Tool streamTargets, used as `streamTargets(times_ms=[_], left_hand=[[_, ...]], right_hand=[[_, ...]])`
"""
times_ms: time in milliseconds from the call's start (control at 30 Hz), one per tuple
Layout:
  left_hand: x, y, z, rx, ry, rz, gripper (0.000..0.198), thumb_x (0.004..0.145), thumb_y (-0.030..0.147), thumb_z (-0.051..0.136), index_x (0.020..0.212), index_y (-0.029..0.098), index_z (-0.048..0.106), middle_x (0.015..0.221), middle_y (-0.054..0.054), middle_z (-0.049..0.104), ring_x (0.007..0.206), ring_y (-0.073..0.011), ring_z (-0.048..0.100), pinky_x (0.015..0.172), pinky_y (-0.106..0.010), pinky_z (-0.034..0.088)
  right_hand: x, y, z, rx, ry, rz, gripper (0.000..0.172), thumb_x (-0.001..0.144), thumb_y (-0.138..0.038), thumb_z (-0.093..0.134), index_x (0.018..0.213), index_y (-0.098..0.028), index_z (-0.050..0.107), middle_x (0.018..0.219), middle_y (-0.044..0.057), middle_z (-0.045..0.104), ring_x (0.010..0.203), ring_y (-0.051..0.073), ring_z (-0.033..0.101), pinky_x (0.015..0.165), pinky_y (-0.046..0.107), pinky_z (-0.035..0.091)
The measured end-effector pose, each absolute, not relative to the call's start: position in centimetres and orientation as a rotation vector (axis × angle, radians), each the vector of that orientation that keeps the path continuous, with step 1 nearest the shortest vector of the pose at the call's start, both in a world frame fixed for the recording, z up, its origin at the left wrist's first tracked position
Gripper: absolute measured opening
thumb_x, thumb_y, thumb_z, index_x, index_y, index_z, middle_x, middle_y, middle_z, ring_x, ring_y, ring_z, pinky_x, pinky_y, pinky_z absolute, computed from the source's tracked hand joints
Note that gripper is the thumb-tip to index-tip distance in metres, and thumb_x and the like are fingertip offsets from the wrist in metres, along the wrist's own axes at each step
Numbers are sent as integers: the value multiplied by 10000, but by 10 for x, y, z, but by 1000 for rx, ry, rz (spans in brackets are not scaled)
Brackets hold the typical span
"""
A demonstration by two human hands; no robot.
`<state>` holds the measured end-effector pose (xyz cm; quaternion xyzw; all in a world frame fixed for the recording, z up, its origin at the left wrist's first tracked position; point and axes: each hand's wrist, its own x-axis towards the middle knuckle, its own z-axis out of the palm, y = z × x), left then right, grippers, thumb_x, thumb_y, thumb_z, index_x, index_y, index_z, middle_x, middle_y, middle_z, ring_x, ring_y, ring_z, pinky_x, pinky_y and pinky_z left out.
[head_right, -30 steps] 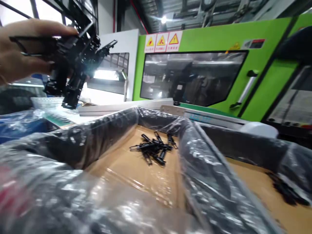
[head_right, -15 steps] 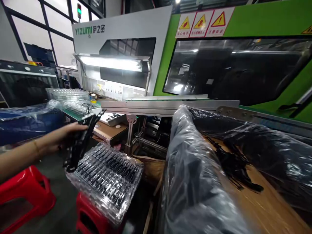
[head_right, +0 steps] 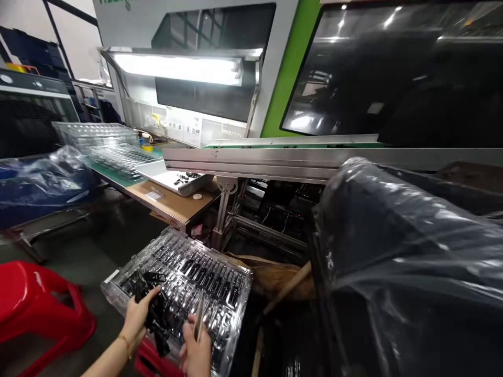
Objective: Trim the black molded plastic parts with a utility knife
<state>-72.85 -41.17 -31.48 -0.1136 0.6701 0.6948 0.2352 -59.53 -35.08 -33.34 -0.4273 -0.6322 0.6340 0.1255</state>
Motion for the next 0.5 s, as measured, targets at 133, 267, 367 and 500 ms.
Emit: streamTargets(times_ms=[133, 267, 367, 500], left_hand=[[-743, -398, -352, -520, 2042, 1699, 345, 739, 334, 491, 1022, 144, 439, 1000, -79, 486, 839, -193, 502, 699, -393, 445], [-756, -374, -376, -764, 2228, 1441, 526, 719, 372, 500, 1160, 175, 293, 1177, -113, 339, 1040, -279, 365, 825, -490, 345], [-763, -355, -384, -855, 2292, 1334, 633, 691, 406, 519, 1201, 198, 207, 1272, -119, 165, 1126, -325, 224, 872, -507, 284], [-768, -355, -386, -726, 2260, 1360, 722, 661, 435, 546, 1222, 195, 161, 1261, -130, 209, 1122, -322, 245, 894, -518, 251]], right_hand=[[-672, -321, -340, -1100, -1912, 1797, 417, 739, -386, 447, 1084, -154, 425, 758, 3, 503, 456, 63, 437, 378, 181, 330], [-724, -300, -351, -990, -2101, 1676, 240, 656, -258, 541, 866, -149, 582, 666, 0, 541, 610, 131, 495, 569, 229, 384], [-742, -290, -366, -978, -2245, 1557, 134, 676, -211, 505, 654, -131, 609, 617, 18, 546, 614, 144, 495, 602, 258, 371], [-745, -283, -381, -971, -2366, 1461, 166, 719, -208, 468, 650, -129, 597, 627, 22, 550, 607, 132, 506, 588, 251, 377]])
